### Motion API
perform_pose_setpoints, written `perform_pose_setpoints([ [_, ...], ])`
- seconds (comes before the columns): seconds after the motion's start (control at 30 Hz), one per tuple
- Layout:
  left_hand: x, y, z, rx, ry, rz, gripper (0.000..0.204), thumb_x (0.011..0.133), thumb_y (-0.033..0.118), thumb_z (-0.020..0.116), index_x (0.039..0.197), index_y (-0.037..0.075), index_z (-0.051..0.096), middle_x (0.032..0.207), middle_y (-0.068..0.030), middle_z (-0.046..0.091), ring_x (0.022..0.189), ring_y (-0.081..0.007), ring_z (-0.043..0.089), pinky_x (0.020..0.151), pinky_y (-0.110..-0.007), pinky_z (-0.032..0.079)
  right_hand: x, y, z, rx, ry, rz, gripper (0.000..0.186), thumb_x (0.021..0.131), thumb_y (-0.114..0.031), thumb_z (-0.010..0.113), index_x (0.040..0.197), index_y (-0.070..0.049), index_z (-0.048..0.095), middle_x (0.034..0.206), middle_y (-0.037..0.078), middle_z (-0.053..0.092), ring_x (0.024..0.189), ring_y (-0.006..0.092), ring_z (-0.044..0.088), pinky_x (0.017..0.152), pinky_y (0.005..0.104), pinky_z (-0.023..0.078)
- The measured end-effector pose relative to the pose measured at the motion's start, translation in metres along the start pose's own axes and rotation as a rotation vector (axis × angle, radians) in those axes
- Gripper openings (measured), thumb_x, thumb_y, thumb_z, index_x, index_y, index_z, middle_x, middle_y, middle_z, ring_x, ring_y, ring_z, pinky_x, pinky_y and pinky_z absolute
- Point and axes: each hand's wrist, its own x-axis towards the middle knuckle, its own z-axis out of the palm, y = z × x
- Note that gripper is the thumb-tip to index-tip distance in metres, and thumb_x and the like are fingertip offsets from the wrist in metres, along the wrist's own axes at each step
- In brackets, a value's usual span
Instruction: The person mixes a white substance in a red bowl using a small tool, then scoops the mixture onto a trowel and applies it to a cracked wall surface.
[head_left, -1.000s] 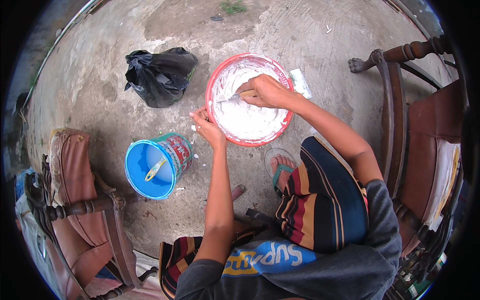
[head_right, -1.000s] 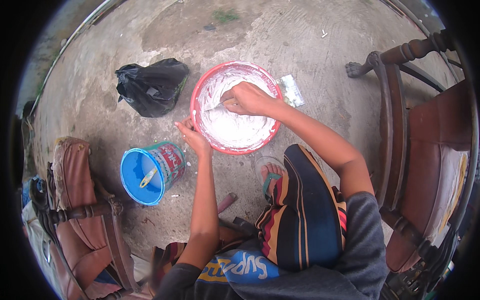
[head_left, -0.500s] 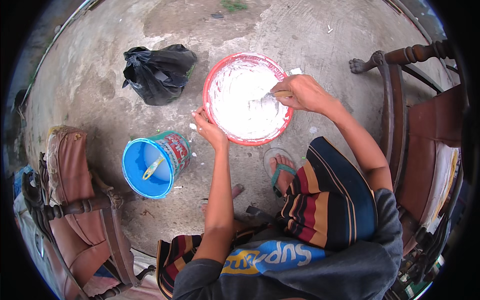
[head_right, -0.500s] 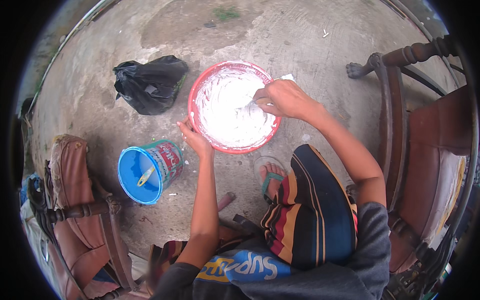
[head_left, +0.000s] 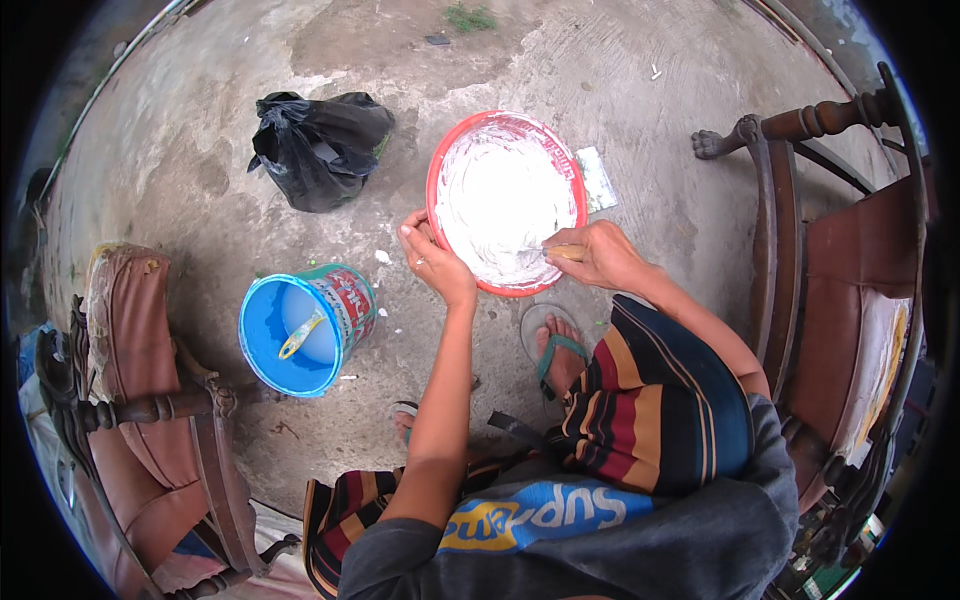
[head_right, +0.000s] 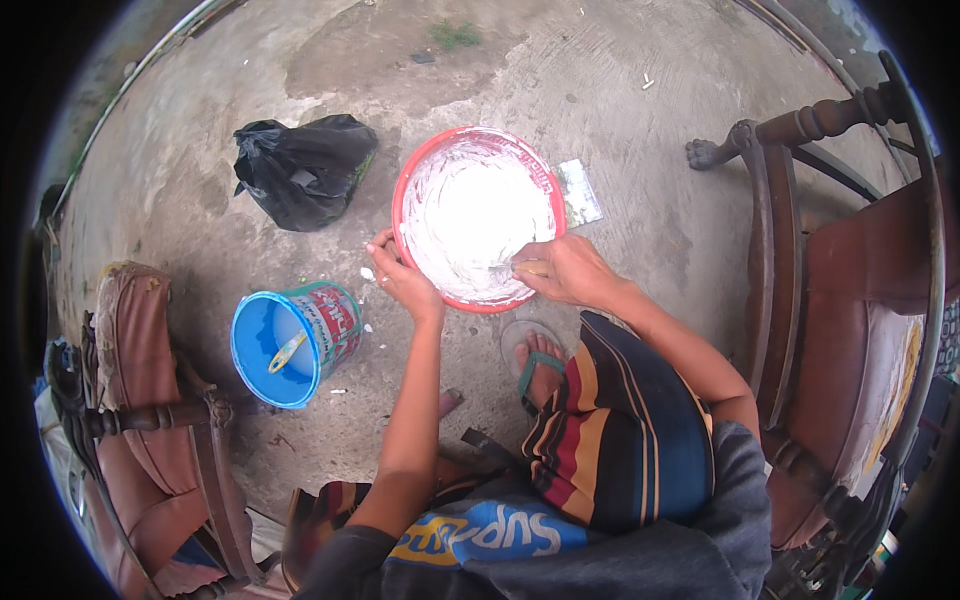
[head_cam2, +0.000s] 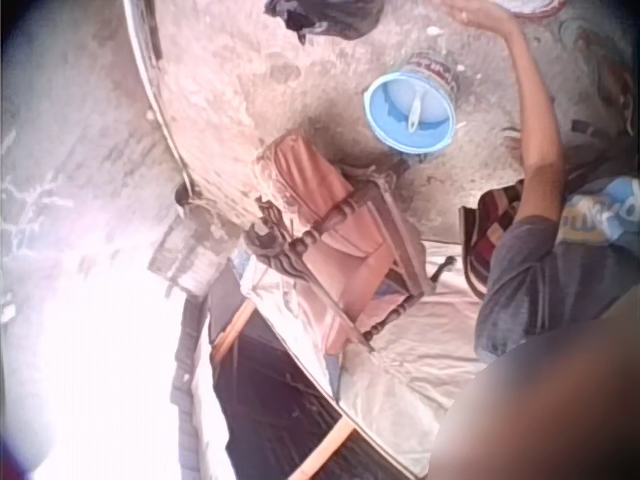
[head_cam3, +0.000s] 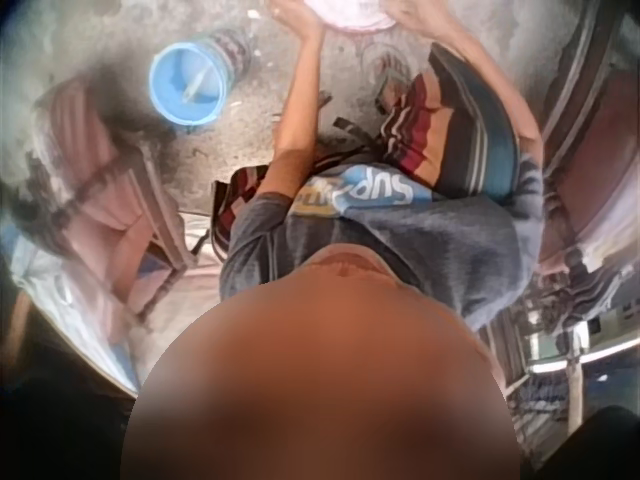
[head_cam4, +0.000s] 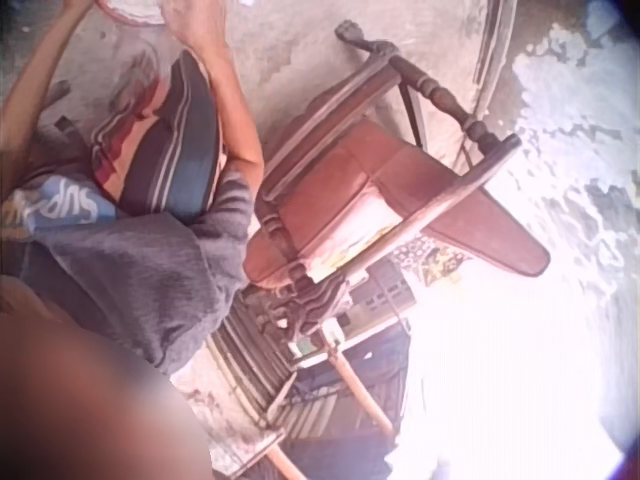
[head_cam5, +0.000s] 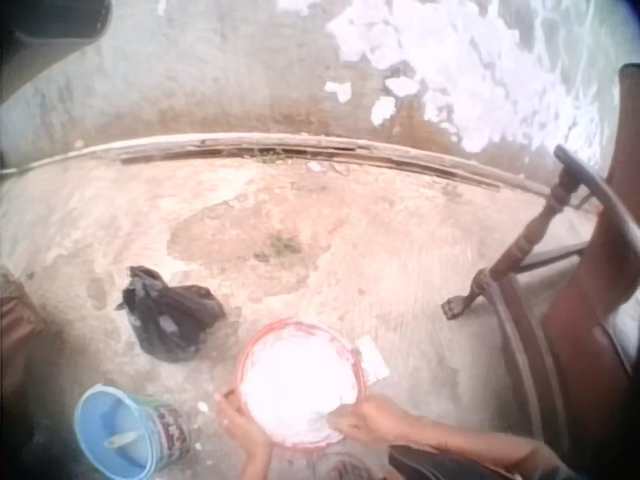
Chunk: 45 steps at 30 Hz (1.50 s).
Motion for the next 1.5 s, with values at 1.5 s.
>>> perform_pose_setpoints([
  [1.5,0.013,0.001,0.004,0.201,0.003,0.032,0.047,0.107,0.037,0.03,0.094,-0.002,0.054,0.089,-0.0095,0.057,0.08,-0.018,0.057,0.078,-0.032,0.045,0.001,0.044,0.009,0.525,0.125,0.384,0.017,0.091,-0.017,0.068,0.091,0.0,0.069,0.086,0.009,0.071,0.083,0.0131,0.064,0.077,0.0303,0.05],
])
